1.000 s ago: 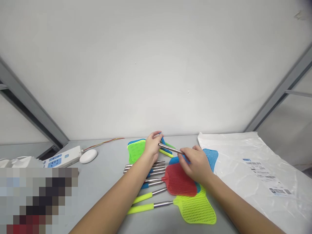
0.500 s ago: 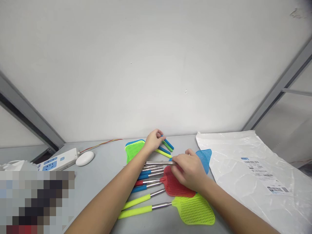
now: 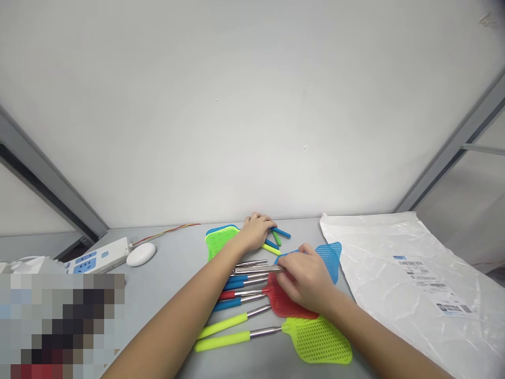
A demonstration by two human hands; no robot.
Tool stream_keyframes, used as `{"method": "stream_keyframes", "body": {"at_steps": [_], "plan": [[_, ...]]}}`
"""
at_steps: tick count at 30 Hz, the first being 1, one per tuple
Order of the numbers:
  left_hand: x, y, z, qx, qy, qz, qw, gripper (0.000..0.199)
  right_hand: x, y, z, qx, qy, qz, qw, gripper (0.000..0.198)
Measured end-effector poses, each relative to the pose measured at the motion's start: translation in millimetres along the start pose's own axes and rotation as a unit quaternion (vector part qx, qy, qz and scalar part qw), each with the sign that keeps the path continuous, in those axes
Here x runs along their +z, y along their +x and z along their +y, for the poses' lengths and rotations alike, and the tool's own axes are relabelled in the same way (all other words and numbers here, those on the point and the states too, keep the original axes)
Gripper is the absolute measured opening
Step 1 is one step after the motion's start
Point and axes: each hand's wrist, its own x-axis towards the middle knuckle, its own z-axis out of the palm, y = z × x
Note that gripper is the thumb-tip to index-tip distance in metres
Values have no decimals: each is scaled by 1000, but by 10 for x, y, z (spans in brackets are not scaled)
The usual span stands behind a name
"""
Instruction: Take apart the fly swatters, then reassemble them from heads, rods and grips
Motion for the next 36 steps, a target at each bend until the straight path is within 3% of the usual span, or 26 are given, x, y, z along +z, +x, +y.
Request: {"method": "stream_keyframes", "body": {"at_steps": [8,13,23,28,36], "plan": [[-79,-8,-120,-4,66,-31,997,36,-18,7,3,-1,-5,-11,1000,14],[-134,-88,-186,-13,70,-10,997,40,-13,4,-1,4,-1,-17,1000,14],[-173,-231,-38,7,34,-12,999,33,-16,6,-16,-2,0,-18,1000,14],[-243,-255,-29,54,-16,-58,997,58,-15,3,-19,-7,1,-8,1000,14],[-234,-195,-125,35,-13,-32,999,45,-26,-7,-20,-5,-1,-7,1000,13]]}}
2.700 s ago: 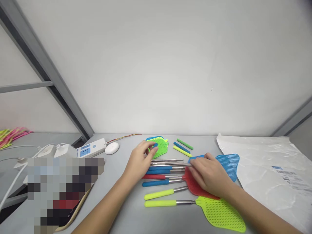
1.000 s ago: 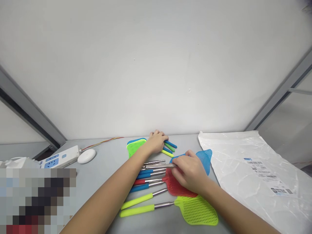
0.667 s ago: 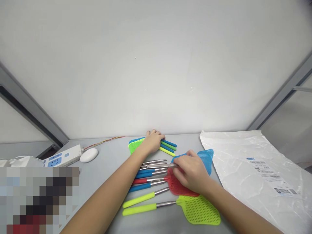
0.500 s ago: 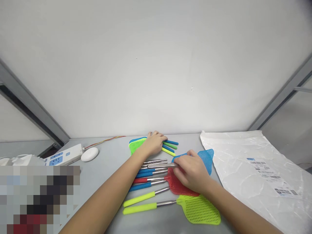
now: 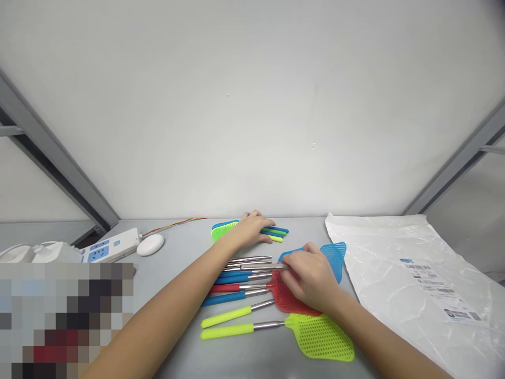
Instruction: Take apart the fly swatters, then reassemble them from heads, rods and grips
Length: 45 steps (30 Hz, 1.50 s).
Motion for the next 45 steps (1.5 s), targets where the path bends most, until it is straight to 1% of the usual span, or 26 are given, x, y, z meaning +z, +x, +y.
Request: {"method": "stream_keyframes", "body": {"at_steps": [3,8,11,13,14,16,19,21,23,25,27,29,32,35,38,40,42,45], "plan": [[38,0,23,-25,16,18,999,40,0,2,0,-1,-3,-4,1000,14],[116,15,66,-52,32,34,998,41,8,3,-4,-3,-2,-8,1000,14],[101,-10,73,-58,41,43,997,49,12,-5,-9,-4,-4,-10,1000,13],[43,-73,61,-65,45,51,996,55,8,-8,-12,-6,-5,-9,1000,14],[-1,-124,51,-71,45,54,995,54,4,-9,-12,-8,-6,-7,1000,14],[-115,-267,38,-89,38,62,993,46,-9,-10,-11,-15,-11,-3,1000,15],[-325,-569,90,-123,4,98,988,33,-26,-12,-2,-30,-26,-6,999,17],[-458,-794,202,-134,-50,128,981,36,-30,-12,5,-39,-47,-15,998,19],[-549,-1004,369,-156,-112,160,968,40,-25,-10,9,-39,-80,-28,996,20],[-567,-1173,553,-153,-131,157,967,40,-13,-8,3,-35,-114,-37,992,19],[-504,-1287,716,-118,-89,140,979,34,1,-8,-22,-40,-140,-44,988,18],[-385,-1351,828,-75,-14,122,990,29,12,-10,-69,-53,-153,-49,986,17],[-222,-1394,880,-52,77,108,990,22,14,-11,-161,-67,-161,-58,983,16],[-197,-1431,804,-60,124,113,984,25,-9,5,-208,-50,-173,-51,982,15],[-278,-1480,678,-89,164,122,975,20,-51,32,-168,-16,-177,-32,984,10],[-331,-1504,624,-101,193,119,969,19,-77,46,-114,-9,-170,-29,985,8],[-354,-1509,629,-104,221,122,962,17,-90,54,-72,-16,-166,-38,985,15],[-323,-1473,758,-105,245,136,954,15,-81,57,-73,-41,-170,-64,983,23]]}}
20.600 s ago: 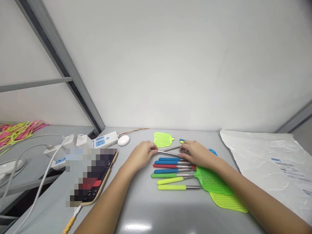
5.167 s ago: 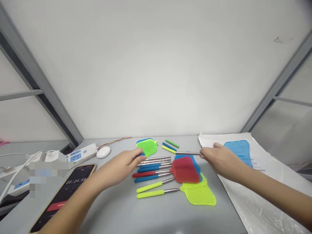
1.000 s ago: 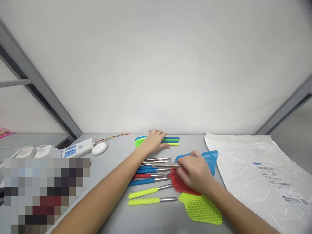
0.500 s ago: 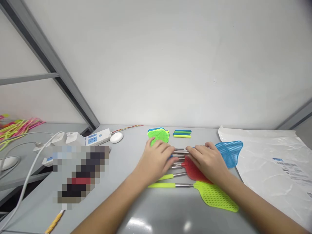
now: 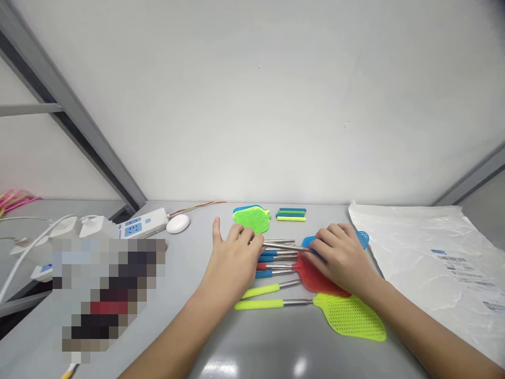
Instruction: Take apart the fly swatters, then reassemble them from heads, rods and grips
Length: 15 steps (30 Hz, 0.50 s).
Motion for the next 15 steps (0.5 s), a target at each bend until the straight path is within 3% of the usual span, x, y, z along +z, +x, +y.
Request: {"method": "stream_keyframes", "body": {"at_steps": [7,15], "plan": [[75,-60,458,114,-56,27,992,13,-11,-7,-263,-66,28,32,997,23],[66,-57,385,115,-80,0,990,13,-65,-30,-218,-91,27,42,995,18]]}}
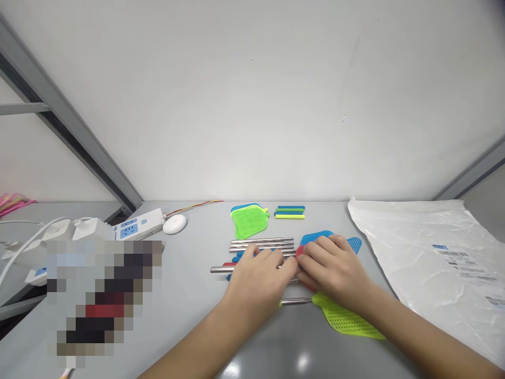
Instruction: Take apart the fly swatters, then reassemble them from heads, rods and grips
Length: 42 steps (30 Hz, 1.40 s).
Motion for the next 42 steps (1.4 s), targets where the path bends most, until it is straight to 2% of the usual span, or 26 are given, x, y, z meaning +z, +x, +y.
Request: {"method": "stream_keyframes", "body": {"at_steps": [8,10,12,15,16,18,22,27,31,34,38,40,42], "plan": [[-58,36,-23,11,-3,8,1000,14,-20,57,-38,-19,-39,23,999,22],[-84,19,-101,14,-4,1,1000,15,-45,40,28,-20,-50,19,998,23],[-137,-6,-284,-7,2,0,1000,19,-95,-22,213,10,-80,18,997,24],[-245,-34,-664,-121,31,36,992,17,-168,-158,609,146,-166,112,969,29],[-277,-35,-767,-156,44,58,985,17,-178,-193,716,173,-173,127,961,28],[-318,-27,-867,-169,49,66,982,21,-170,-224,819,183,-163,134,960,28],[-302,-3,-671,-129,23,32,991,24,-87,-148,619,153,-77,105,980,24],[-218,0,-365,-109,-4,25,994,37,-17,-64,325,88,1,101,991,3],[-172,2,-308,-139,23,48,989,44,33,-121,204,46,6,168,985,22],[-163,-4,-290,-164,35,53,984,39,86,-195,108,52,-20,219,974,32],[-155,-16,-258,-177,29,17,984,27,88,-232,91,49,-22,167,985,32],[-133,-15,-240,-191,33,-4,981,25,41,-198,142,44,1,137,990,21],[-101,-8,-222,-196,33,-24,980,25,-27,-120,200,95,43,117,988,6]]}}
